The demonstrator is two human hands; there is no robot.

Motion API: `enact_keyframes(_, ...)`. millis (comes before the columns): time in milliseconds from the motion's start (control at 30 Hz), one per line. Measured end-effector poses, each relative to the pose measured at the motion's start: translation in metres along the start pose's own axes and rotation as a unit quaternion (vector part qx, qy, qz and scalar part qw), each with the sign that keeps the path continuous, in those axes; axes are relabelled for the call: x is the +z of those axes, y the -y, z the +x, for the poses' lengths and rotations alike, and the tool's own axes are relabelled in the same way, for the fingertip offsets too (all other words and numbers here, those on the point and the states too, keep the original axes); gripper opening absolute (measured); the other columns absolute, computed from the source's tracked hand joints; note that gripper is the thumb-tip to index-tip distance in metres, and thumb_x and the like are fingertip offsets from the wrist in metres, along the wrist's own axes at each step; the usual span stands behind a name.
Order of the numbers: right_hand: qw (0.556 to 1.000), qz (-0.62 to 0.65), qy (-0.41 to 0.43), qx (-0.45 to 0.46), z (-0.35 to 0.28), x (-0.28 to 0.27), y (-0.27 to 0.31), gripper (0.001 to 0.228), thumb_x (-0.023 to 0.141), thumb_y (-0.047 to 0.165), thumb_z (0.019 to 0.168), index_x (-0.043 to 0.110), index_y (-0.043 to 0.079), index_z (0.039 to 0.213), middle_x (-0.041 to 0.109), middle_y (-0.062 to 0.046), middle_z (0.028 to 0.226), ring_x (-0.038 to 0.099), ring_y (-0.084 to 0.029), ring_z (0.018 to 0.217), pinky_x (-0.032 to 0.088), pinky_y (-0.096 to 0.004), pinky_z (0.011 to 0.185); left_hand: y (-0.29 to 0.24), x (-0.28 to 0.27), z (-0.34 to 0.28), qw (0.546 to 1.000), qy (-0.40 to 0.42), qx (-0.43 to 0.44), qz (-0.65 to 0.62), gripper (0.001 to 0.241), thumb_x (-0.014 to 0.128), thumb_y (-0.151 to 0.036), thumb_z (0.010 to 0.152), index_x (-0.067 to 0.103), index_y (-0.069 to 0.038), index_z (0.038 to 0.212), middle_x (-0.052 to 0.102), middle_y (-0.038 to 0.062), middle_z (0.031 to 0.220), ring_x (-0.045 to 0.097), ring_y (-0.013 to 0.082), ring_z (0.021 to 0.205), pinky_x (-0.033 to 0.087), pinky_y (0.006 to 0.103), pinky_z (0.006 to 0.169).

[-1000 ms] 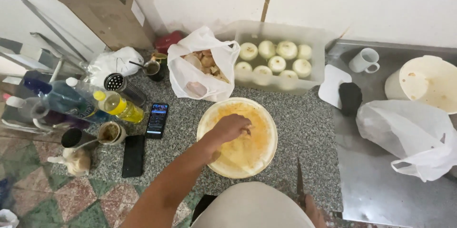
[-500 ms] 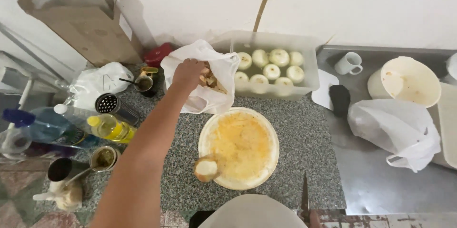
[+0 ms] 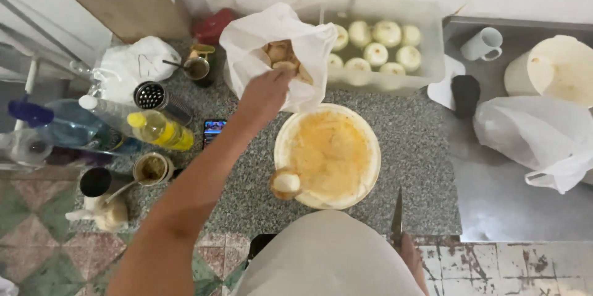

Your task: The person is peeling onions at a kitchen counter using a knife.

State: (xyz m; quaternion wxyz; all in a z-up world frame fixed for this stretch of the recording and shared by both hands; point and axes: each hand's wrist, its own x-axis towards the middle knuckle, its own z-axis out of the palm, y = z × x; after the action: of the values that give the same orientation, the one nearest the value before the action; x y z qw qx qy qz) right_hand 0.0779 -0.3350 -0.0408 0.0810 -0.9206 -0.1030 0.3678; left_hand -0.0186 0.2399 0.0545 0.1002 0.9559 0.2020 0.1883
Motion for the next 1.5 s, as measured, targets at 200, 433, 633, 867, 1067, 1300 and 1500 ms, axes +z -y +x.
enact_keyframes(200, 0.998, 0.027, 0.042, -0.035, 0.01, -0.057, 0.138, 0.038, 0.059, 0.045, 0.092, 0.056, 0.019, 0.119, 0.074, -0.009, 0.105, 0.07, -0.025, 0.095, 0.048, -0.039, 0.083, -0.064, 0.044, -0.145, 0.923, 0.28, -0.173, -0.2, 0.09, 0.072, -0.048, 0.081, 0.037, -0.013, 0.156, 0.033, 0.016, 0.163, 0.033, 0.0349, 0.148, 0.028, 0.0494, 0.117)
enact_keyframes(433, 0.913, -0.107, -0.029, -0.394, 0.09, -0.014, 0.124, 0.021, 0.044, 0.032, 0.102, 0.041, 0.018, 0.117, 0.048, -0.004, 0.115, 0.053, -0.025, 0.073, 0.042, -0.047, 0.062, -0.099, 0.108, -0.217, 0.966, 0.075, -0.17, -0.18, 0.102, 0.095, -0.042, 0.067, 0.044, -0.008, 0.148, 0.049, 0.017, 0.137, 0.052, 0.0392, 0.12, 0.046, 0.0526, 0.096)
enact_keyframes(633, 0.977, 0.064, 0.127, -0.162, -0.019, -0.077, 0.259, 0.025, 0.048, 0.03, 0.099, 0.062, 0.014, 0.113, 0.06, -0.005, 0.078, 0.056, -0.018, 0.068, 0.038, -0.034, 0.066, -0.093, 0.068, -0.199, 0.716, 0.043, -0.312, -0.623, 0.08, 0.09, -0.012, 0.067, 0.042, -0.015, 0.131, 0.051, 0.009, 0.134, 0.057, 0.0211, 0.123, 0.058, 0.035, 0.097)
enact_keyframes(867, 0.939, 0.115, 0.148, -0.287, -0.01, -0.078, 0.276, 0.04, 0.064, 0.033, 0.096, 0.066, 0.007, 0.128, 0.077, -0.017, 0.086, 0.077, -0.027, 0.076, 0.061, -0.04, 0.073, -0.101, 0.053, -0.185, 0.459, -0.054, -0.267, -0.846, 0.104, 0.093, -0.015, 0.061, 0.04, -0.001, 0.149, 0.056, 0.019, 0.136, 0.057, 0.0329, 0.128, 0.051, 0.0413, 0.106)
enact_keyframes(1067, 0.913, 0.141, 0.18, -0.337, -0.021, -0.084, 0.294, 0.032, 0.056, 0.027, 0.098, 0.064, 0.006, 0.121, 0.075, -0.015, 0.076, 0.077, -0.025, 0.07, 0.059, -0.03, 0.055, -0.104, 0.06, -0.176, 0.41, -0.07, -0.243, -0.877, 0.084, 0.081, -0.016, 0.073, 0.045, -0.01, 0.149, 0.064, 0.016, 0.132, 0.067, 0.0305, 0.118, 0.058, 0.0439, 0.099)
enact_keyframes(1300, 0.911, 0.145, 0.165, -0.349, -0.025, -0.078, 0.307, 0.024, 0.054, 0.025, 0.097, 0.066, 0.008, 0.109, 0.073, -0.014, 0.071, 0.076, -0.023, 0.065, 0.06, -0.032, 0.056, -0.109, 0.065, -0.169, 0.41, -0.086, -0.237, -0.876, 0.077, 0.075, -0.012, 0.078, 0.045, -0.011, 0.149, 0.069, 0.014, 0.127, 0.071, 0.0282, 0.111, 0.059, 0.0451, 0.097)
enact_keyframes(1500, 0.907, 0.181, 0.169, -0.342, -0.03, -0.07, 0.308, 0.02, 0.051, 0.023, 0.098, 0.064, 0.009, 0.106, 0.073, -0.014, 0.069, 0.076, -0.024, 0.062, 0.06, -0.033, 0.054, -0.121, 0.063, -0.167, 0.41, -0.093, -0.233, -0.877, 0.077, 0.075, -0.012, 0.079, 0.044, -0.011, 0.15, 0.067, 0.015, 0.13, 0.069, 0.0299, 0.115, 0.056, 0.0501, 0.102)
